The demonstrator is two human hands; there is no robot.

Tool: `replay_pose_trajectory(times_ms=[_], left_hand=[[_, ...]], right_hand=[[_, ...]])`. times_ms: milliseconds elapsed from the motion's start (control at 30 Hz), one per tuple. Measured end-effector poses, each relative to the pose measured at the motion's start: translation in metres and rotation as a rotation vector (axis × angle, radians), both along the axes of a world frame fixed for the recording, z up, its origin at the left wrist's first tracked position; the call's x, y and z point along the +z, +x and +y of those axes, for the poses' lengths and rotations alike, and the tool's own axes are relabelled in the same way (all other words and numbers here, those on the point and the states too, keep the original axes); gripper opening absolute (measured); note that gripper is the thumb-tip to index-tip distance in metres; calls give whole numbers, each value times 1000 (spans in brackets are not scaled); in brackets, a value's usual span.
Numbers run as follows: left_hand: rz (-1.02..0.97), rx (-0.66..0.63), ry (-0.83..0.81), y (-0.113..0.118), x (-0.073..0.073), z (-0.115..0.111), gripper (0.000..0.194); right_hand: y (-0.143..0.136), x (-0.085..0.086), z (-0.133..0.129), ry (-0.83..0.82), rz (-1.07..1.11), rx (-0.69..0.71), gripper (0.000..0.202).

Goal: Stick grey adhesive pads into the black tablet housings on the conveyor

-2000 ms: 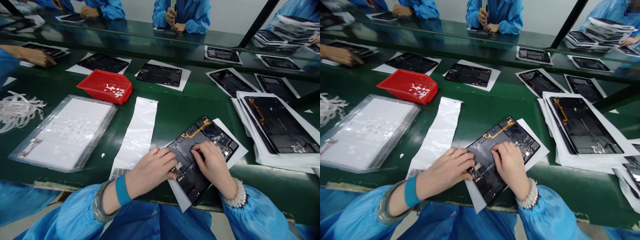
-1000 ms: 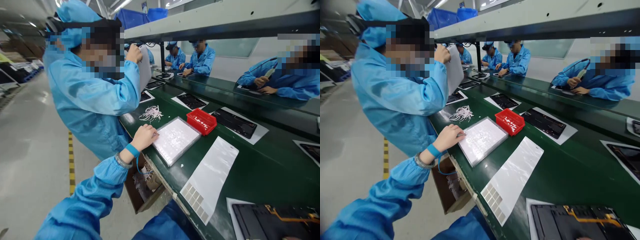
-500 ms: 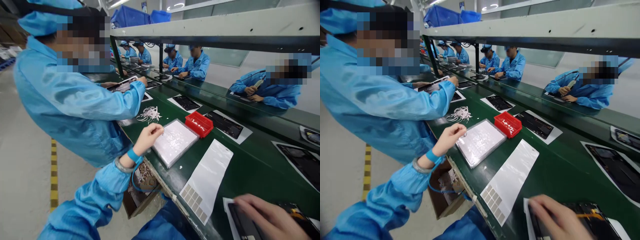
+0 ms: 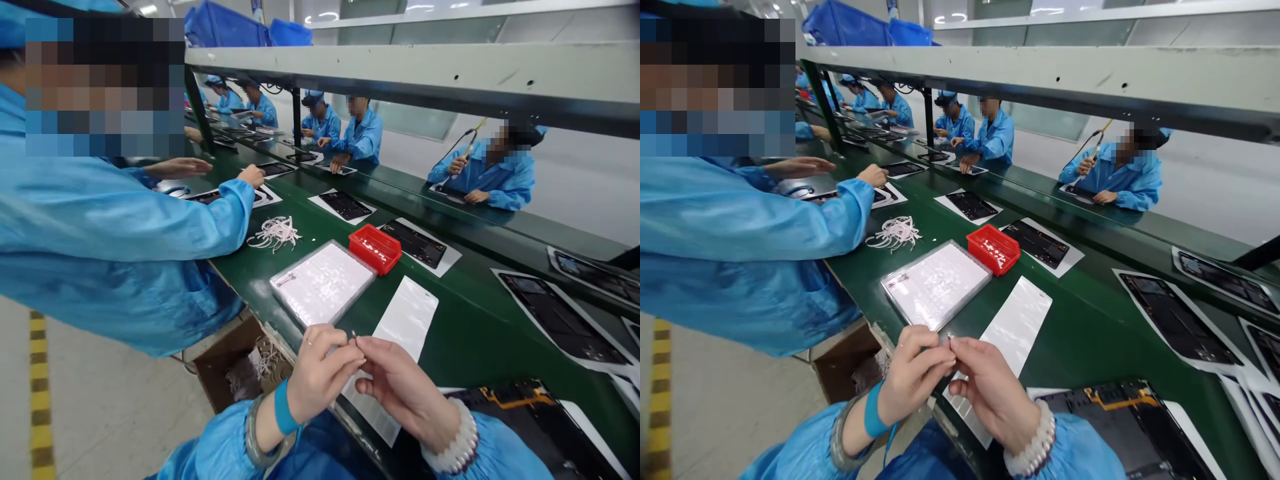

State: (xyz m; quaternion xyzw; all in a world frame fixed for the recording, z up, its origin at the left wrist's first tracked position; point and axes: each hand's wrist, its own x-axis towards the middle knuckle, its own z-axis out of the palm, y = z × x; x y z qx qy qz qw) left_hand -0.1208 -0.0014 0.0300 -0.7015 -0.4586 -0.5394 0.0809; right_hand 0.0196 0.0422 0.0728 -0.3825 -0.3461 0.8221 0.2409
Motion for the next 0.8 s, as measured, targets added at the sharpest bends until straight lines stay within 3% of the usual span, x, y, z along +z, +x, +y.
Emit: replay_pose_trajectory(times_ms=[100,200,333,467,567,733,800], left_hand=[[43,-31,-10,-8,3,3,15],[118,16,-25,-12,5,7,21],[126,71,-22,-13,6,10,17],[146,125,-81,-10,5,11,16],[167,156,-146,-18,3,21,19],[207,277,-224,-49,7,52,27],[272,239,-241,-48,14,53,35]], right_hand=[[-3,2,6,238,-149,-11,39],[-6,1,12,461,-291,9,42],[-5,-4,18,671,-395,105,29],[-7,-6,20,868,-494,106,20],[-9,-5,22,855,-495,101,20],[-3,5,27,561,-464,71,27],[6,9,27,449,-454,61,30]])
